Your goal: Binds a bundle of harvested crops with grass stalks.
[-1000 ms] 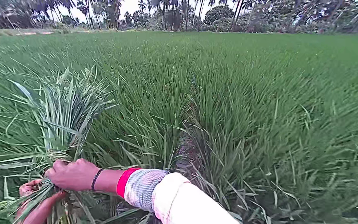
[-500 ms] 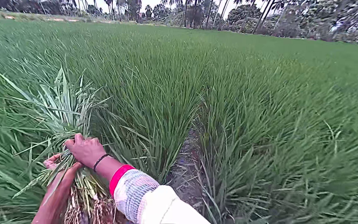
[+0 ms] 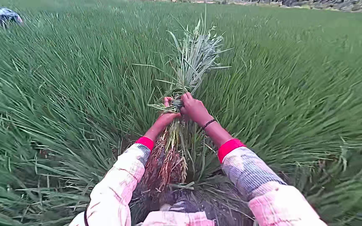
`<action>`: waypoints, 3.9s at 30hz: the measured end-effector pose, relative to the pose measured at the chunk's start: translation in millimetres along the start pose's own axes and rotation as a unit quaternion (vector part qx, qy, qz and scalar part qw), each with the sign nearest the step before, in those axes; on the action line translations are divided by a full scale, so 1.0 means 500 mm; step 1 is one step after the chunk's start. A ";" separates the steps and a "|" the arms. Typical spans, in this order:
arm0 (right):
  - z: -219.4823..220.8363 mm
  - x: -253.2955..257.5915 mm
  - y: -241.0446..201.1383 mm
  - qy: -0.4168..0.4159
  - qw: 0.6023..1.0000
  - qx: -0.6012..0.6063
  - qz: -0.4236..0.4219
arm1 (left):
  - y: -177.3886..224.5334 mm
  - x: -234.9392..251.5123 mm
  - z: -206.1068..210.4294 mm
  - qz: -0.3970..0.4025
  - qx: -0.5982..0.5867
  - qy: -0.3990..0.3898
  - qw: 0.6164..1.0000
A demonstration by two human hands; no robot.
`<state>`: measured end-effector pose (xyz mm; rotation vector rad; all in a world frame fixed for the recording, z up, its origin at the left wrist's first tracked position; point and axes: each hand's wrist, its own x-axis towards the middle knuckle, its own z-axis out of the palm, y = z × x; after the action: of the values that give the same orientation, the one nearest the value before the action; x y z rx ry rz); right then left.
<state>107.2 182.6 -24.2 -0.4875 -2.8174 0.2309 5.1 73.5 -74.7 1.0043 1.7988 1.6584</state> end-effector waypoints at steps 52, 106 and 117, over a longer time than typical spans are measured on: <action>0.089 -0.063 -0.026 -0.099 0.970 0.112 -0.194 | 0.021 -0.207 -0.055 -0.113 0.055 0.287 0.950; 0.177 -0.125 -0.155 -0.014 0.854 0.379 -0.357 | -0.032 -0.367 -0.043 -0.012 0.143 0.340 0.929; 0.188 -0.104 -0.166 0.199 0.858 0.253 -0.400 | -0.005 -0.336 -0.032 -0.073 0.159 0.323 0.930</action>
<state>101.6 76.8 -109.2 0.6697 -2.1790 0.5777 94.2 -68.2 -95.6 0.4294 2.5623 1.7625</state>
